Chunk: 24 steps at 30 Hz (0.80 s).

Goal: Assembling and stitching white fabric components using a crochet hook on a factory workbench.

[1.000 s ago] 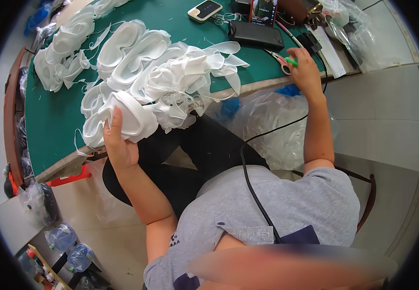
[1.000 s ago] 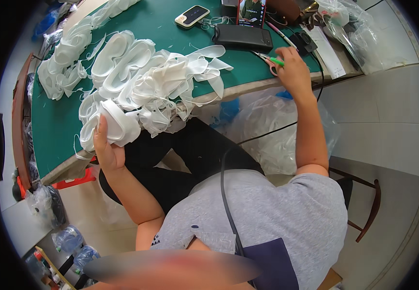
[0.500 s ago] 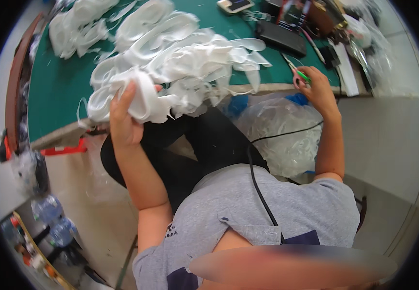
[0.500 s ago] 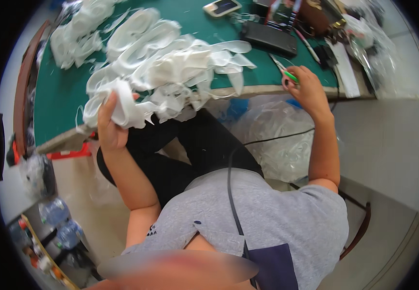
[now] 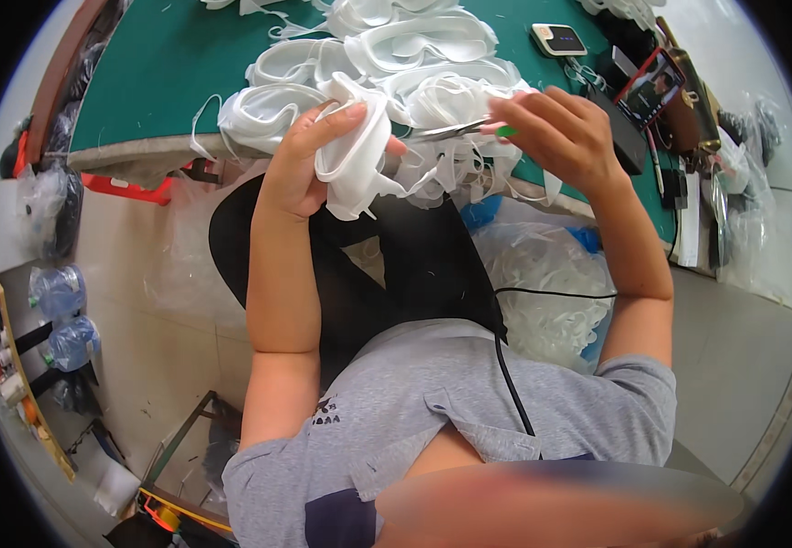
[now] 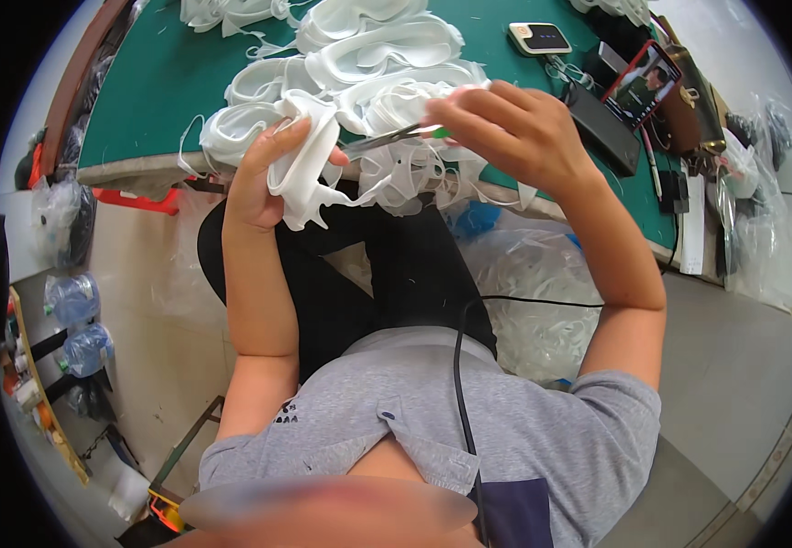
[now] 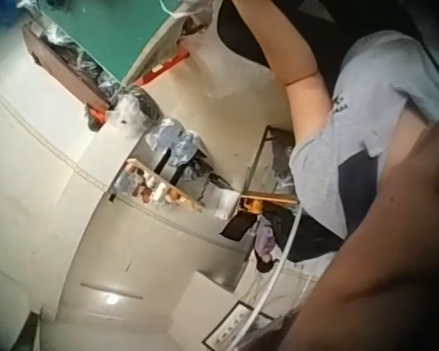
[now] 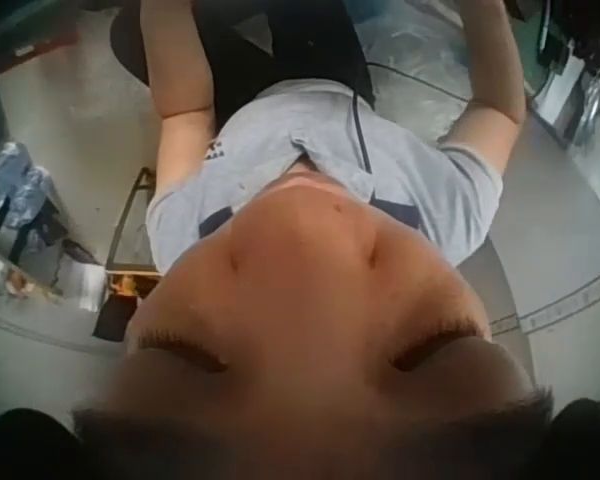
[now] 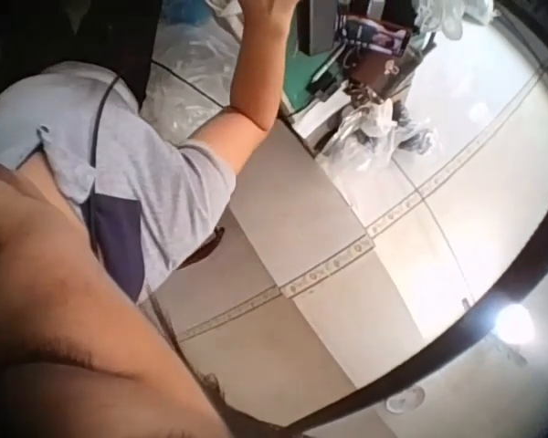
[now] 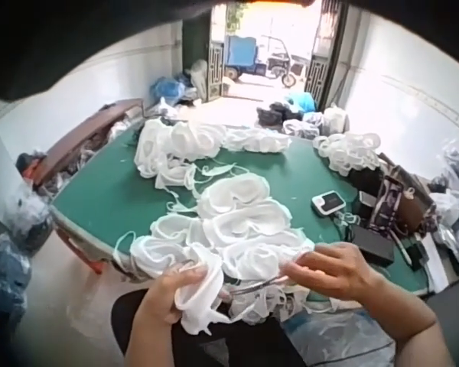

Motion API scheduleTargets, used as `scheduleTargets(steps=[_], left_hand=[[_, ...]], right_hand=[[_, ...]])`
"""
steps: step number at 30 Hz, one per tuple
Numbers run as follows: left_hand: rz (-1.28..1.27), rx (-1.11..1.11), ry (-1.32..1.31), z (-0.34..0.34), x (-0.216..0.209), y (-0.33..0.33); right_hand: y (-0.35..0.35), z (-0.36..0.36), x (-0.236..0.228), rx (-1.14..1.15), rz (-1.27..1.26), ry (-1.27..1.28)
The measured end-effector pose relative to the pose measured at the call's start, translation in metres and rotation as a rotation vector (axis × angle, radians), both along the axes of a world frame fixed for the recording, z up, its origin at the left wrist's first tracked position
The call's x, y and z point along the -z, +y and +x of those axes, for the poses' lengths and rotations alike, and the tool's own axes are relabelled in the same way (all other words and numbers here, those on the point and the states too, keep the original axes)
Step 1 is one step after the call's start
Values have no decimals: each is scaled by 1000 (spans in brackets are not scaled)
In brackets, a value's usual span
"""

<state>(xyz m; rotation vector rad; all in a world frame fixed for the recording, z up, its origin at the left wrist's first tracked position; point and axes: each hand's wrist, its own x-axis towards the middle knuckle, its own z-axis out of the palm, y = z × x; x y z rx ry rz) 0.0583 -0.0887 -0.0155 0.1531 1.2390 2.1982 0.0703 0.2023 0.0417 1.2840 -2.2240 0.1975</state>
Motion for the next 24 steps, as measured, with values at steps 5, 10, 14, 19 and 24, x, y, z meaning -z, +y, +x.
scheduleTargets(steps=[5,10,14,19,24], left_hand=[[-30,-33,-98,1,2,1],[5,117,-135,-2,3,-9],[-31,59,-175,-2,3,-6],[28,89,-226,-2,3,-9],[65,119,-223,-3,-1,-7]], right_hand=[[-24,-47,4,-292,82,79],[-37,-67,12,-477,32,151],[-39,-77,17,-489,35,179],[-45,-81,21,-514,32,187],[-45,-85,23,-522,31,197]])
